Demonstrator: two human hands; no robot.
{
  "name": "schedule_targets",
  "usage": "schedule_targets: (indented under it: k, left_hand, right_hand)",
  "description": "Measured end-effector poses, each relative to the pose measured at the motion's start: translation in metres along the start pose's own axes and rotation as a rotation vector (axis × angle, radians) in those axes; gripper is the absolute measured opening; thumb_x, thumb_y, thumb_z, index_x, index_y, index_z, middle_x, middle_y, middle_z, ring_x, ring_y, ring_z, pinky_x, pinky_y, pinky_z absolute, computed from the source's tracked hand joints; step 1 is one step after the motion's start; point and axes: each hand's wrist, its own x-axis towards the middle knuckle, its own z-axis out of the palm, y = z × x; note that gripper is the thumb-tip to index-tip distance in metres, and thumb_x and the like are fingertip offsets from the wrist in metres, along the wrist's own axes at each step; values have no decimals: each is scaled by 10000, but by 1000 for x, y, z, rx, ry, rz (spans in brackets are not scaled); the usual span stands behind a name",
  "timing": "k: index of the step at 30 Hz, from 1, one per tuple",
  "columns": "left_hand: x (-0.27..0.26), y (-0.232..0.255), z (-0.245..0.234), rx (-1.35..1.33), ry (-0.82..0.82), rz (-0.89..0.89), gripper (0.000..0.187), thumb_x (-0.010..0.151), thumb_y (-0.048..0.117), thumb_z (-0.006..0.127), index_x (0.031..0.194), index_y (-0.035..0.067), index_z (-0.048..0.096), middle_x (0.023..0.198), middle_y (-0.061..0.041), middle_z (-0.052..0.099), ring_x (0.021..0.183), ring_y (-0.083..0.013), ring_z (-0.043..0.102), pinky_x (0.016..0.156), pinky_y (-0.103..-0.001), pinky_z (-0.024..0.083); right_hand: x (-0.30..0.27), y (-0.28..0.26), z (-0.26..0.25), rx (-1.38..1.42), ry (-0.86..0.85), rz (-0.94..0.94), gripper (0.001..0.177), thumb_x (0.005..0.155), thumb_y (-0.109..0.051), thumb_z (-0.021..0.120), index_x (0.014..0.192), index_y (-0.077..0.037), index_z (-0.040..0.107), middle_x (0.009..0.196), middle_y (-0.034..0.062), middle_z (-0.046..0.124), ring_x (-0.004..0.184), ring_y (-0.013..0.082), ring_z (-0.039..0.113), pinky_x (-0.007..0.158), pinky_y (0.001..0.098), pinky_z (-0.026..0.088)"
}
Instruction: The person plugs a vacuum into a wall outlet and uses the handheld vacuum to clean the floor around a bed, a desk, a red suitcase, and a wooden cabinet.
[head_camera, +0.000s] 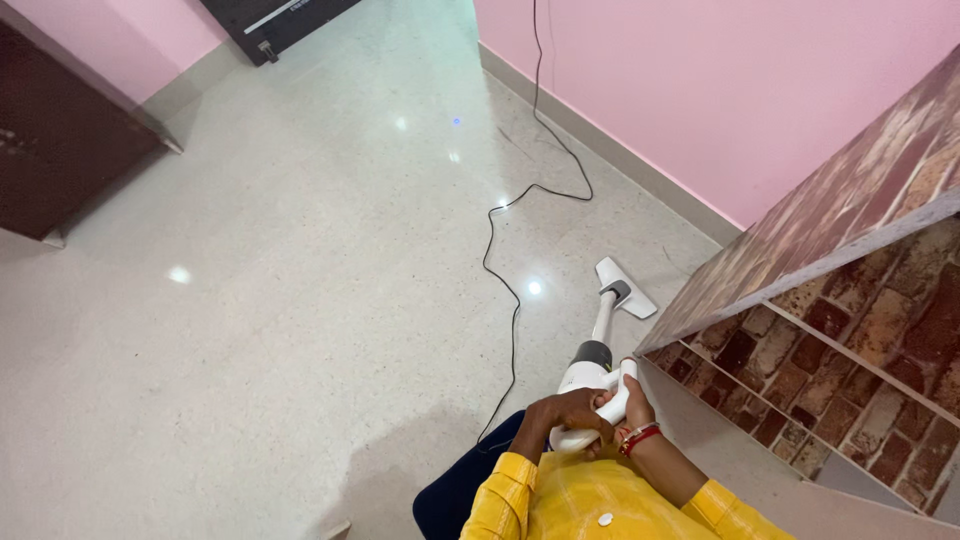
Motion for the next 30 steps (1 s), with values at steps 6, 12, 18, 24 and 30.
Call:
schedule_targets:
  k: [6, 12, 18, 24, 30]
  left_hand:
    - [56, -23, -21, -140, -9, 42, 641, 754, 235, 781, 1314, 83, 509, 1100, -127, 717, 876, -200, 698, 754, -323, 561]
    - [128, -55, -47, -412, 159, 147, 659, 853, 129, 764, 1400, 75, 402, 1139, -128, 690, 887, -163, 684, 762, -306, 563]
    - [172, -24, -103, -703, 247, 95, 679, 887, 73, 698, 1449, 71, 317, 1124, -140, 673, 794, -151, 671, 682, -296, 568]
    - [196, -4, -151, -810, 380, 50, 623, 889, 85, 687, 1410, 13, 354, 1078, -102, 644, 770, -155, 680, 673, -311, 585]
    - [184, 17, -190, -983, 560, -48, 626, 826, -12, 644, 1361, 127, 352, 1012, -91, 647, 690, -178, 665, 574, -330, 559]
  right_hand:
    - [23, -23, 28, -87, 220, -48, 508, 927, -528, 601, 1190, -96, 557, 870, 67, 624, 697, 195, 618, 615, 414, 560]
    - [75, -60, 75, -265, 239, -20, 594, 912, -551, 612, 1170, -16, 580, 803, 69, 640, 622, 227, 627, 531, 454, 546]
    - [119, -122, 145, -507, 160, -212, 486, 902, -384, 687, 1012, 83, 608, 699, 167, 645, 519, 259, 630, 480, 424, 533]
    - [130, -165, 200, -617, 34, -281, 439, 875, -296, 716, 891, 129, 608, 674, 178, 651, 500, 255, 633, 461, 399, 529]
    - [129, -182, 263, -631, -162, -93, 350, 845, -241, 702, 831, 52, 511, 662, 174, 591, 474, 273, 579, 417, 474, 501]
